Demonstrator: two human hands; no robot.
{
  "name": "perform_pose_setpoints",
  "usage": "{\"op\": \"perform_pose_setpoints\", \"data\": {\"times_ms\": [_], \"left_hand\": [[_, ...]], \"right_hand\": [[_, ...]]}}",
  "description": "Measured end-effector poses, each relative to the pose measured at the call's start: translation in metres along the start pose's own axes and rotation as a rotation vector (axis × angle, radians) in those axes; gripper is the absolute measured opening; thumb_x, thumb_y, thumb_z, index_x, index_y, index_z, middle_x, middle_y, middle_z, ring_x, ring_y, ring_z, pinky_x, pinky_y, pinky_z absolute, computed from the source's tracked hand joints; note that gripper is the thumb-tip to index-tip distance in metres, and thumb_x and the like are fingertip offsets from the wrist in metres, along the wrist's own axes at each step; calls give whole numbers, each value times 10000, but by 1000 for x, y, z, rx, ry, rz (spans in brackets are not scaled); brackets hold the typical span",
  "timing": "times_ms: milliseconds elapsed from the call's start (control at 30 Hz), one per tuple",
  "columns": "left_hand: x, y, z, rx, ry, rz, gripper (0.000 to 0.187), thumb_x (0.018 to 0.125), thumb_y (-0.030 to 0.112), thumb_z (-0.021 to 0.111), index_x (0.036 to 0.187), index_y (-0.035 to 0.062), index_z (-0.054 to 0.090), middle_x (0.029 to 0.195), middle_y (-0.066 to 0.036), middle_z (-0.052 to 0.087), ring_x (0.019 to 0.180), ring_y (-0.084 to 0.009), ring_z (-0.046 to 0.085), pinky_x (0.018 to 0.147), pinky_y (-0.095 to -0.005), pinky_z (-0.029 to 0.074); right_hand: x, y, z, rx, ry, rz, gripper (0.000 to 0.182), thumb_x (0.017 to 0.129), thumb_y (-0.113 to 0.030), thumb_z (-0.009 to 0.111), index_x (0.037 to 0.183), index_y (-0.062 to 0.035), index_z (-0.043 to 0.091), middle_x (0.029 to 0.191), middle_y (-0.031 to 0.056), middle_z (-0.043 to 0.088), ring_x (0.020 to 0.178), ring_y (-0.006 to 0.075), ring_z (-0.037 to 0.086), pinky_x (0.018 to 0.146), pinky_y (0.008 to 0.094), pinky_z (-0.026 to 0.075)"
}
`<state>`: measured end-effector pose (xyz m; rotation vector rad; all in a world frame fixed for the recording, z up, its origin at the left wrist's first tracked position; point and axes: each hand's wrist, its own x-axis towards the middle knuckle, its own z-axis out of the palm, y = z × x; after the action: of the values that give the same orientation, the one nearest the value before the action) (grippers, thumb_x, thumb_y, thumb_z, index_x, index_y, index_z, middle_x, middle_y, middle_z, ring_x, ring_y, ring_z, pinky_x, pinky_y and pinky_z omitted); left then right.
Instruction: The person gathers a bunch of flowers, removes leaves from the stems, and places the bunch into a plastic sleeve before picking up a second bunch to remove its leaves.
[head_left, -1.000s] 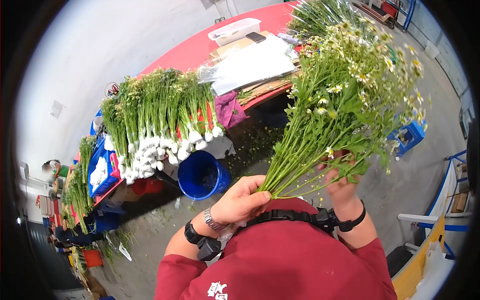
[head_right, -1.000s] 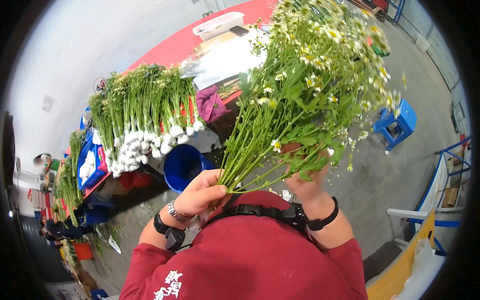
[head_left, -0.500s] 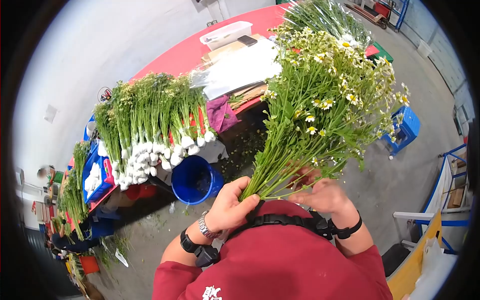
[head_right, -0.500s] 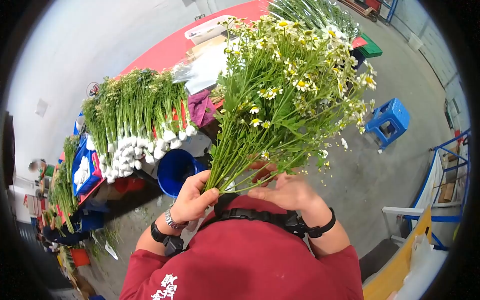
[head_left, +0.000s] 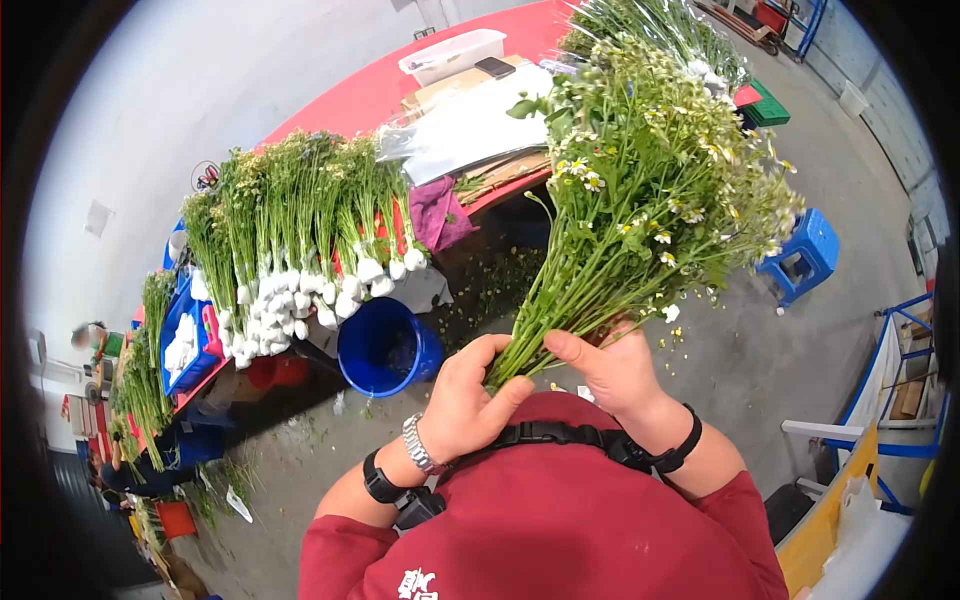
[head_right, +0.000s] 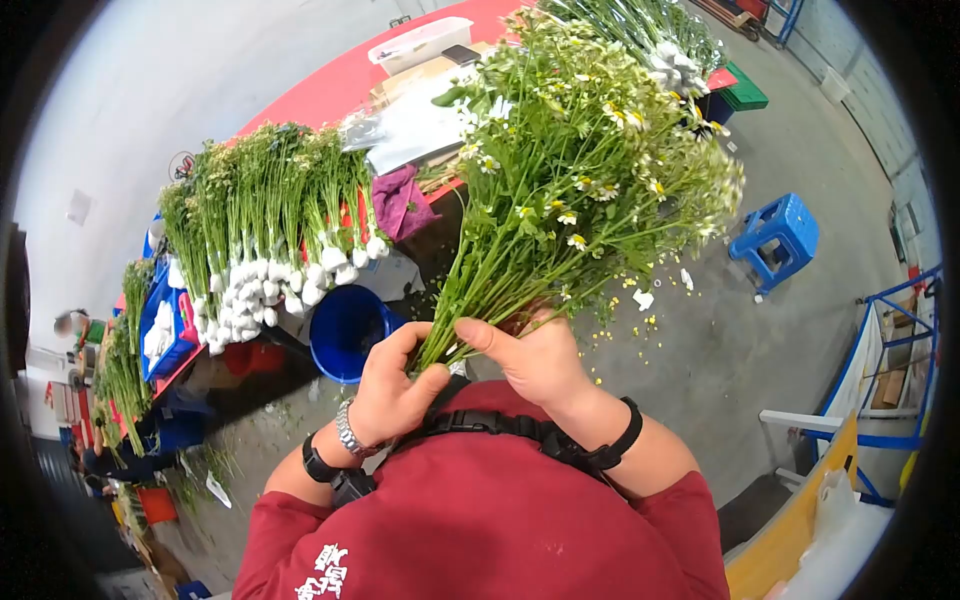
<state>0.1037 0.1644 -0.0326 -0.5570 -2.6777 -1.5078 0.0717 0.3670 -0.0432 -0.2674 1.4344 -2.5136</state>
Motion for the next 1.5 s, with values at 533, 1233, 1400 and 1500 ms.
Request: {"op": "perform_pose_setpoints", "data": {"times_ms": [533, 1233, 1400, 1500], "left_hand": [[5, -4, 7, -388, 39, -173, 309, 1055, 272, 559, 1127, -18, 640, 985, -30, 699, 861, -68, 594, 767, -248, 503], [30, 23, -6, 145, 161, 367, 500, 726, -20, 749, 1201, 117, 672, 1325, -191, 512, 1138, -359, 540, 956, -465, 454], [37, 24, -11, 183, 71, 368, 418, 745, 107, 825, 1148, 117, 716, 1320, -156, 535, 1158, -347, 534, 986, -465, 440], [38, 19, -12, 37, 36, 322, 355, 755, 120, 823, 1099, 114, 732, 1300, -146, 549, 1162, -333, 535, 990, -461, 433]], "right_hand": [[-6, 1, -25, -19, -182, 125, 350, 906, -4, 646, 1227, -37, 509, 1237, 171, 635, 1210, 287, 605, 1052, 454, 478], [-14, 12, -38, -255, -166, -105, 309, 952, -37, 685, 1258, -13, 648, 1209, 76, 681, 1120, 186, 632, 971, 350, 509], [-14, 1, -33, -301, -203, -46, 283, 882, 52, 723, 1130, -29, 614, 1141, 67, 624, 1066, 182, 615, 938, 342, 509], [-16, 6, -36, -278, -214, -49, 277, 879, 40, 735, 1114, -30, 607, 1144, 72, 630, 1063, 188, 622, 939, 347, 511]]}}
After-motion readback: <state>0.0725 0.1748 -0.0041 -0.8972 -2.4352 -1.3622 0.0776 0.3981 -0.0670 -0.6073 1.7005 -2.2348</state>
